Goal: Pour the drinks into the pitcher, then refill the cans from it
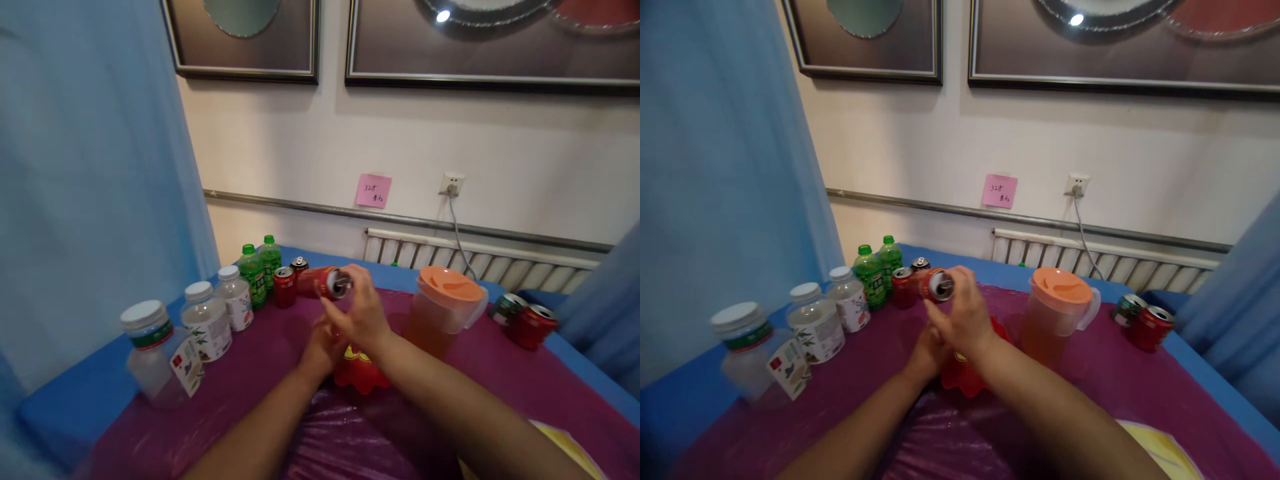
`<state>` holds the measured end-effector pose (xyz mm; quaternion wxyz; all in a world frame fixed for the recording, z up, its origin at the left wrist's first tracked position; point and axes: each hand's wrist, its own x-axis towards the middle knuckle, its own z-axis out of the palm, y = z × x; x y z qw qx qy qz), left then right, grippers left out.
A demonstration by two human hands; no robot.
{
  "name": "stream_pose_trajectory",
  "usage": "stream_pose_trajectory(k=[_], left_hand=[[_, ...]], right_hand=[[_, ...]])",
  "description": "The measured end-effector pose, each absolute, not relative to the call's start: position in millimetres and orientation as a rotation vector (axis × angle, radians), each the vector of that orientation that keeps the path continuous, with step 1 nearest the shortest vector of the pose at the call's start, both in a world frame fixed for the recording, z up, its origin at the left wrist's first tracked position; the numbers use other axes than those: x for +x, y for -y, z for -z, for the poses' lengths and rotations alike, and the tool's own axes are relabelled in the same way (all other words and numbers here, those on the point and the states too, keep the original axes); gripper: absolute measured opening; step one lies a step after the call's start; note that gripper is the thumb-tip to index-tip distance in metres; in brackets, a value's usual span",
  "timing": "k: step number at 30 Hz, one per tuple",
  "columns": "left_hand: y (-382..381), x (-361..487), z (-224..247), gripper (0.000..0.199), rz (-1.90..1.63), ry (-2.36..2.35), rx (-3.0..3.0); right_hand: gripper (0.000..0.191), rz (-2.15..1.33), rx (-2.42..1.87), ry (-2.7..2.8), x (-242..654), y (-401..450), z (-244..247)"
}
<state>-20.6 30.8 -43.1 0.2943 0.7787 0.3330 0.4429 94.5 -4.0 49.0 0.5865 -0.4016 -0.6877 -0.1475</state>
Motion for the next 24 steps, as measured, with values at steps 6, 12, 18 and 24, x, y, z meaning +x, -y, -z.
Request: stream_pose_trajectory(k=[6, 12, 18, 24], left_hand=[[-27.7, -23.2, 20.1, 0.023, -1.385, -1.033, 2.164], [-19.0, -24.9, 10.5, 0.062, -1.318, -0.835, 2.457], [-18.4, -20.2, 14.1, 0.057, -1.173, -0.873, 2.444], [-22.2, -19.2, 11.4, 0.057, -1.201, -0.999, 2.375]], right_hand=[[0.051, 0.375, -1.026, 1.461, 167.4, 36.6, -12.6], [0.062, 0.220, -0.984, 1.589, 164.9, 41.6, -5.4], [0.067, 0.146, -0.995, 1.640, 160.2, 38.4, 4.5], [0.089, 0.085, -1.144, 1.559, 155.6, 33.3, 16.6]])
